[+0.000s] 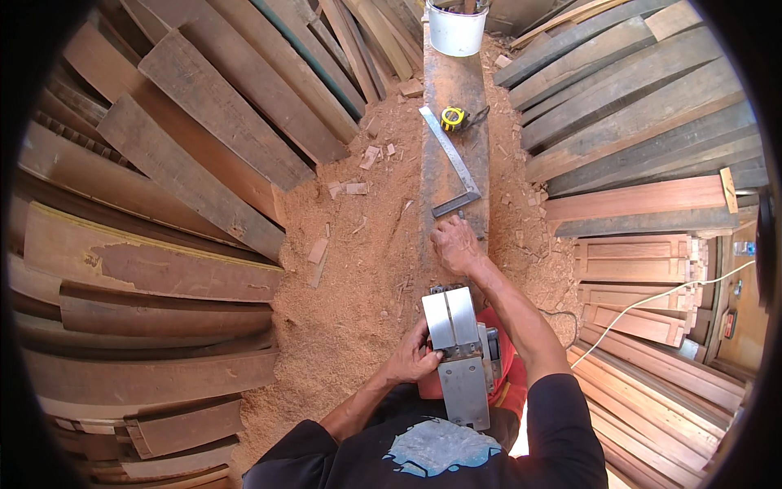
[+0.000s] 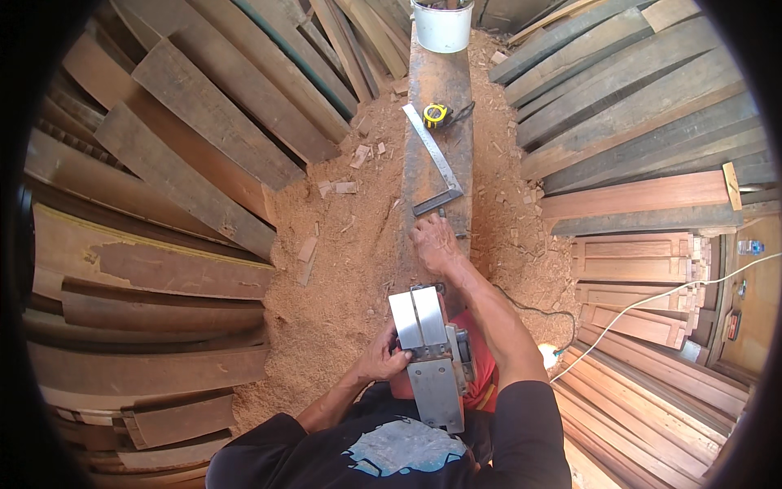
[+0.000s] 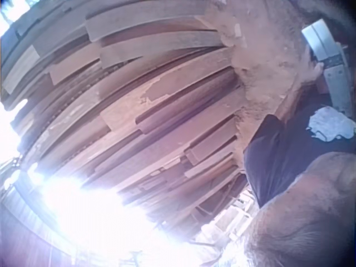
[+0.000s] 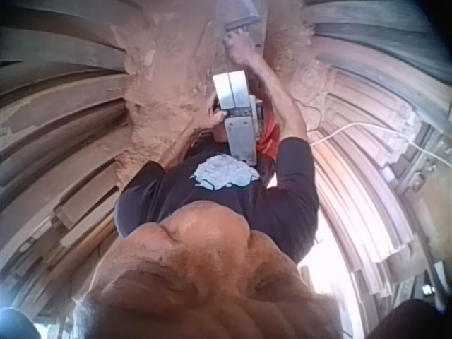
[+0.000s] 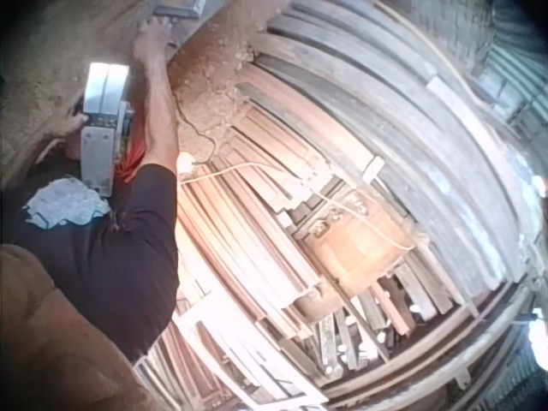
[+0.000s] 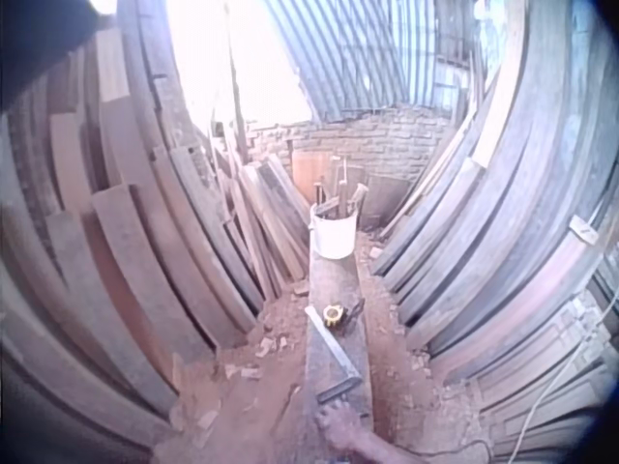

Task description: The person adjusts the settings on a red circular saw using a metal square and a pencil. They repeatedly position the square against the saw's base plate and blade, make marks, and manipulate the adjustment knobs and levers to calibrate the tool.

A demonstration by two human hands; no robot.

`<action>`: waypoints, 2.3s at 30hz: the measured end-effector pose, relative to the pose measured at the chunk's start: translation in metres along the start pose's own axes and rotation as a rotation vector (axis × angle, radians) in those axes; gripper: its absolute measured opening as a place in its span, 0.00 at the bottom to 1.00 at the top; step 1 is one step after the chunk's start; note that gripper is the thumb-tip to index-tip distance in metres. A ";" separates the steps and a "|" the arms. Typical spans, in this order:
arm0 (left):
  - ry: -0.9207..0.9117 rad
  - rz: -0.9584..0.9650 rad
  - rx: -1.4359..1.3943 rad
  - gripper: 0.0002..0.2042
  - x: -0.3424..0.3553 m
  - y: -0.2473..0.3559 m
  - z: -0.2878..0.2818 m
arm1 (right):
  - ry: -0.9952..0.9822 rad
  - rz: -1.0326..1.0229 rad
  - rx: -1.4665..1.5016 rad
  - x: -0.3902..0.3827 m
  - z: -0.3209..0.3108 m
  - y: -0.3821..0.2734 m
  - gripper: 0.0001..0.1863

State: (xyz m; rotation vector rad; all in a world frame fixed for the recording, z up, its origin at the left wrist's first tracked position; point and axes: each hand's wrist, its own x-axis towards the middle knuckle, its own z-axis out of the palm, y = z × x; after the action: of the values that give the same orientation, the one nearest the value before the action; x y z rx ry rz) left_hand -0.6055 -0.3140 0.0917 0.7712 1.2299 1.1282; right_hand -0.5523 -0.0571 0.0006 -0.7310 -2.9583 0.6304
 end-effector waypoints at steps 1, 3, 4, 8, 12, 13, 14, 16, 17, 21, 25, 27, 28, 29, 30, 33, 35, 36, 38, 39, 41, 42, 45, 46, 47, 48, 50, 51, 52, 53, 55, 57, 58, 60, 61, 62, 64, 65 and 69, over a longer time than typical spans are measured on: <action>0.006 0.023 -0.007 0.39 0.000 -0.001 0.000 | -0.008 0.006 0.002 0.000 -0.001 -0.001 0.11; 0.004 0.024 -0.002 0.39 0.001 -0.001 0.000 | 0.023 0.015 0.007 0.003 -0.001 0.001 0.12; 0.003 0.024 0.001 0.39 0.002 0.000 0.000 | 0.062 0.017 0.009 0.005 0.000 0.005 0.12; -0.014 -0.004 -0.058 0.35 0.000 0.002 0.000 | 0.336 0.042 -0.046 0.024 -0.016 0.019 0.13; -0.001 0.041 -0.032 0.33 0.001 -0.006 0.001 | 0.027 0.184 -0.195 0.041 -0.025 0.041 0.12; 0.001 0.065 -0.024 0.33 0.003 -0.008 0.001 | -0.001 0.189 -0.198 0.042 -0.025 0.042 0.12; -0.011 0.050 -0.016 0.32 0.004 -0.010 0.000 | -0.030 0.193 -0.201 0.044 -0.026 0.044 0.12; -0.017 0.043 -0.014 0.32 0.004 -0.014 -0.002 | 0.001 0.167 -0.183 0.047 -0.025 0.044 0.11; -0.021 0.040 -0.013 0.32 0.004 -0.016 -0.002 | 0.016 0.154 -0.174 0.048 -0.025 0.045 0.11; -0.011 0.083 -0.033 0.31 0.006 -0.005 0.002 | 0.050 0.070 -0.149 0.051 -0.008 0.056 0.11; 0.014 0.072 -0.059 0.31 0.003 -0.013 0.004 | 0.036 -0.008 -0.111 0.053 -0.020 0.045 0.15; 0.015 0.046 -0.113 0.31 0.002 -0.009 0.006 | 0.131 -0.061 -0.077 0.054 -0.023 0.040 0.18; -0.006 0.011 -0.082 0.30 0.001 -0.006 0.004 | 0.233 -0.092 -0.054 0.053 -0.025 0.033 0.20; -0.013 0.017 -0.066 0.30 0.002 -0.010 0.002 | 0.334 -0.124 -0.031 0.055 -0.027 0.028 0.22; -0.015 0.025 -0.052 0.30 0.003 -0.019 0.000 | 0.365 -0.111 -0.014 0.058 -0.036 0.020 0.23; -0.013 0.061 -0.049 0.30 0.004 -0.027 0.001 | 0.492 -0.058 0.083 0.060 -0.058 -0.004 0.26; -0.018 0.070 -0.037 0.30 0.005 -0.027 0.002 | 0.643 -0.013 0.191 0.064 -0.073 -0.007 0.28; -0.014 0.065 -0.021 0.30 0.004 -0.027 0.002 | 0.695 0.051 0.281 0.060 -0.086 -0.011 0.26; 0.010 0.119 -0.006 0.30 0.006 -0.025 0.003 | 0.800 0.184 0.450 0.046 -0.123 -0.026 0.22; 0.025 0.162 -0.008 0.30 0.005 -0.024 0.009 | 0.875 0.253 0.497 0.033 -0.135 -0.027 0.20; 0.017 0.232 0.005 0.29 0.012 -0.031 0.011 | 1.017 0.417 0.587 -0.001 -0.157 -0.026 0.18; 0.056 0.218 0.086 0.28 0.007 -0.022 0.015 | 1.050 0.437 0.580 -0.028 -0.171 -0.037 0.16; 0.063 0.264 0.166 0.26 0.017 -0.013 0.019 | 1.205 0.487 0.820 -0.106 -0.187 -0.035 0.14; 0.088 0.200 0.231 0.24 0.015 -0.003 0.025 | 1.289 0.459 0.943 -0.140 -0.184 -0.041 0.14; 0.111 0.160 0.303 0.23 0.020 0.008 0.028 | 1.389 0.403 1.059 -0.169 -0.187 -0.049 0.13; 0.115 0.144 0.373 0.22 0.022 0.014 0.030 | 1.483 0.330 1.183 -0.194 -0.189 -0.060 0.13; 0.123 0.121 0.509 0.20 0.028 0.022 0.038 | 1.561 0.156 1.333 -0.255 -0.187 -0.086 0.14; 0.119 0.124 0.527 0.20 0.032 0.021 0.043 | 1.577 0.227 1.250 -0.280 -0.181 -0.098 0.14; 0.124 0.127 0.545 0.20 0.036 0.018 0.047 | 1.585 0.294 1.173 -0.301 -0.172 -0.108 0.14; 0.124 0.130 0.562 0.20 0.040 0.017 0.052 | 1.595 0.365 1.093 -0.321 -0.162 -0.118 0.14; 0.083 0.098 0.599 0.22 0.040 0.035 0.067 | 1.420 0.594 0.961 -0.361 -0.135 -0.135 0.13; 0.067 0.038 0.690 0.24 0.048 0.033 0.074 | 1.325 0.731 0.909 -0.385 -0.116 -0.150 0.12; 0.056 0.047 0.679 0.25 0.051 0.032 0.078 | 1.327 0.762 0.920 -0.394 -0.109 -0.157 0.12; 0.045 -0.006 0.721 0.26 0.051 0.037 0.085 | 1.333 0.803 1.022 -0.410 -0.095 -0.167 0.11; 0.038 -0.030 0.742 0.26 0.051 0.040 0.089 | 1.352 0.795 1.035 -0.415 -0.084 -0.170 0.11; 0.038 -0.018 0.765 0.27 0.053 0.036 0.091 | 1.370 0.786 1.048 -0.418 -0.073 -0.173 0.11; 0.044 -0.002 0.815 0.27 0.057 0.033 0.092 | 1.349 0.771 1.087 -0.417 -0.062 -0.178 0.11; 0.049 0.006 0.840 0.27 0.058 0.032 0.092 | 1.375 0.761 1.103 -0.414 -0.058 -0.179 0.10; 0.036 0.024 0.866 0.27 0.045 0.049 0.101 | 1.374 0.767 1.111 -0.413 -0.048 -0.179 0.09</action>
State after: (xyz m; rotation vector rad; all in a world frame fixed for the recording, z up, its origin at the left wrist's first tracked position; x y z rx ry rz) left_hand -0.5211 -0.2454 0.1441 1.4064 1.7598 0.5890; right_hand -0.2581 -0.3703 0.1419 -1.2846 -0.8348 0.9999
